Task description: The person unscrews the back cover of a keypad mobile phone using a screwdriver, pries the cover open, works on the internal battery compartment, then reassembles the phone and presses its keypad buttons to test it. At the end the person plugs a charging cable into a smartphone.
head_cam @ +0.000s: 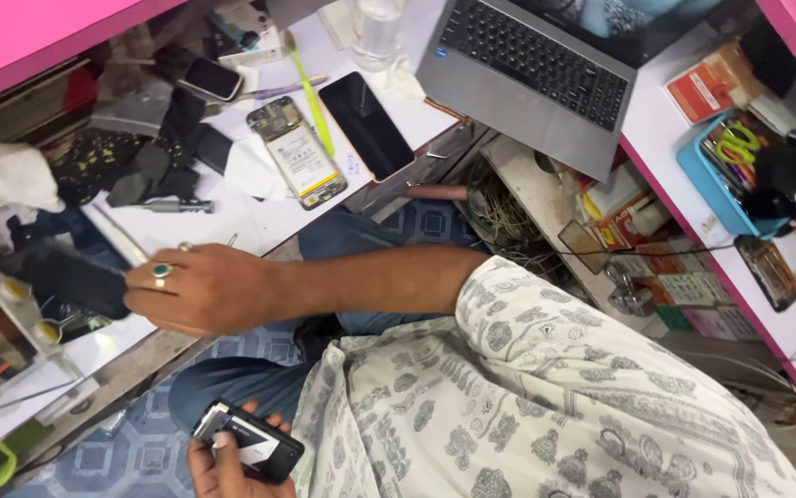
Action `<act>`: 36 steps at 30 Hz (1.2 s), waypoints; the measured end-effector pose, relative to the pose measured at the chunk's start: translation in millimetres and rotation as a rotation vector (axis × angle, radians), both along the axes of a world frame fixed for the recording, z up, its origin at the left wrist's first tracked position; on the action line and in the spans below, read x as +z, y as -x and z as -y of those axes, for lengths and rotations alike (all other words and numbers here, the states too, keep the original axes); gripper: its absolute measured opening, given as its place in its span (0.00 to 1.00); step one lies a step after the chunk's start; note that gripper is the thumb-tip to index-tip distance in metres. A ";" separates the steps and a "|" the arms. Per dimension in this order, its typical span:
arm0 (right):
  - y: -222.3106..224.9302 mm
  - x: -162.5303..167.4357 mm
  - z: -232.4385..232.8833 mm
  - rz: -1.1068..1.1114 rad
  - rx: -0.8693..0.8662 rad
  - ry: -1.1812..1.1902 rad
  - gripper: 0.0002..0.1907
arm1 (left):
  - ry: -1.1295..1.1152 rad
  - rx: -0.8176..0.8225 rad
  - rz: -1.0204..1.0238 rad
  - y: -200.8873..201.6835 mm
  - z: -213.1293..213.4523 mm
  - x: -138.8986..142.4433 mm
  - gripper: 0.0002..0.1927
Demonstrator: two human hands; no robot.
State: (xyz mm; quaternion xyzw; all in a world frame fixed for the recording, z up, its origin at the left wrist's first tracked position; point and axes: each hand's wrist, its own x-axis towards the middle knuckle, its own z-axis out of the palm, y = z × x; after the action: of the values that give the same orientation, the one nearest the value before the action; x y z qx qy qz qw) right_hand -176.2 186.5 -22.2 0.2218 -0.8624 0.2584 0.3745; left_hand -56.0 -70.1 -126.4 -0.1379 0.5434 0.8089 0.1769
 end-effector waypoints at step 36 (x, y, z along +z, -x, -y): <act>-146.9 -39.7 -8.2 1.136 0.471 1.023 0.28 | -0.216 0.113 -0.100 11.3 -63.9 69.3 0.16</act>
State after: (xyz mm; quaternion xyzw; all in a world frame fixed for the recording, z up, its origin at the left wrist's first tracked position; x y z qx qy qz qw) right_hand -29.3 194.7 -61.9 0.0332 -0.6263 0.7677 -0.1313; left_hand -67.3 -6.2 -57.1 -0.1078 0.4527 0.8773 0.1176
